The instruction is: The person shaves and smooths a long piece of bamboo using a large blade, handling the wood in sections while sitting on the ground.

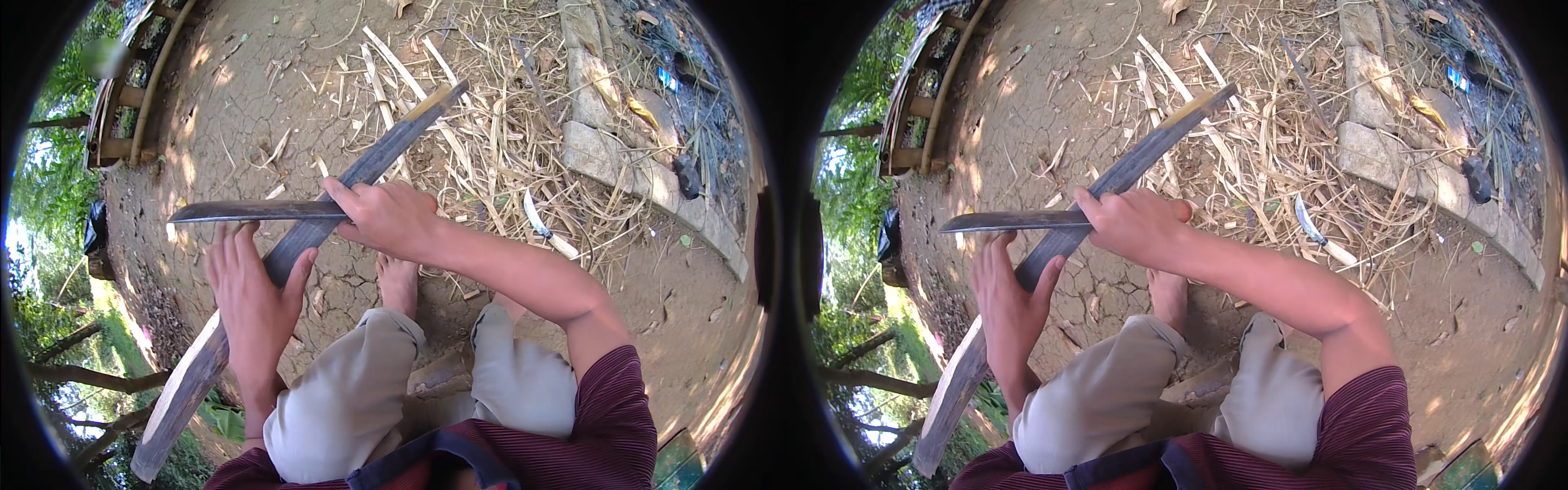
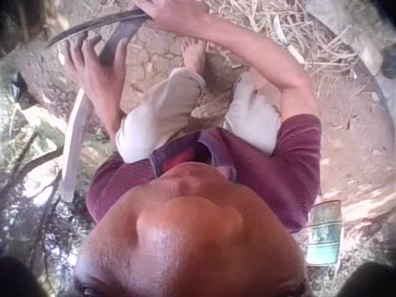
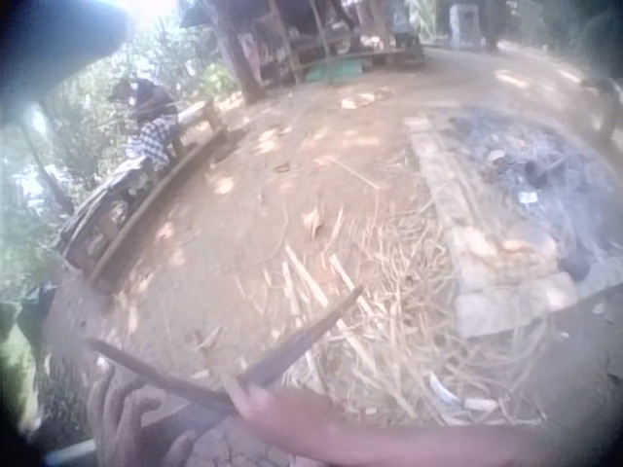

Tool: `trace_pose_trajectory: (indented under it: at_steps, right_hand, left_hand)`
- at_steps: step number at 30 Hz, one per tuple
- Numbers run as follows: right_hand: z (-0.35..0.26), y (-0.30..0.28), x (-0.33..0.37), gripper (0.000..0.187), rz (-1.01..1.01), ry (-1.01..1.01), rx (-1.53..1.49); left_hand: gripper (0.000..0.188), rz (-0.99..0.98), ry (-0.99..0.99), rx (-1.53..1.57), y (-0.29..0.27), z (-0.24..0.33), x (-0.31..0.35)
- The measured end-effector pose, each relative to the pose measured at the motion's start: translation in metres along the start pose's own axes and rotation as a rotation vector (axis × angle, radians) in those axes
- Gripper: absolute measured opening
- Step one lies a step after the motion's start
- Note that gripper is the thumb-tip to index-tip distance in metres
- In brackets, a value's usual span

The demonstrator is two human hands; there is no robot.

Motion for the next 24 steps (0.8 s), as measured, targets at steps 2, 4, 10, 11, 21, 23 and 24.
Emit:
trace_pose_trajectory:
  at_steps: [2,4,10,11,21,23,24]
  right_hand:
    - [-0.010,-0.027,-0.013,0.064,0.019,0.009,-0.062]
    - [-0.018,-0.050,-0.023,0.064,0.056,-0.036,-0.096]
    - [-0.023,-0.066,-0.016,0.062,0.070,-0.022,-0.265]
    - [-0.013,-0.068,-0.008,0.061,0.085,0.010,-0.272]
    - [0.007,-0.069,0.017,0.058,0.074,0.083,-0.363]
    - [0.006,-0.073,0.017,0.064,0.102,0.078,-0.368]
    - [0.005,-0.075,0.021,0.066,0.149,0.087,-0.367]
  left_hand:
    - [0.042,0.420,0.133,0.019,-0.046,0.009,0.020]
    - [0.043,0.719,0.306,0.548,-0.067,-0.016,0.070]
    - [0.083,0.503,0.704,0.881,-0.026,-0.016,0.094]
    - [0.083,0.373,0.590,0.806,-0.012,-0.020,0.083]
    - [0.110,1.271,0.284,1.559,-0.097,-0.082,0.050]
    - [0.062,0.900,0.730,1.724,-0.117,-0.070,0.026]
    - [0.052,0.943,0.658,1.710,-0.121,-0.072,0.029]
Point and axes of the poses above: each hand's wrist, its own x-axis away from the middle knuckle, its own y-axis out of the palm, z = x × y, the point moved 7 cm from there along -x, towards the middle knuckle, and after that the axes turned 7 degrees about -z, right-handed, at the moved point
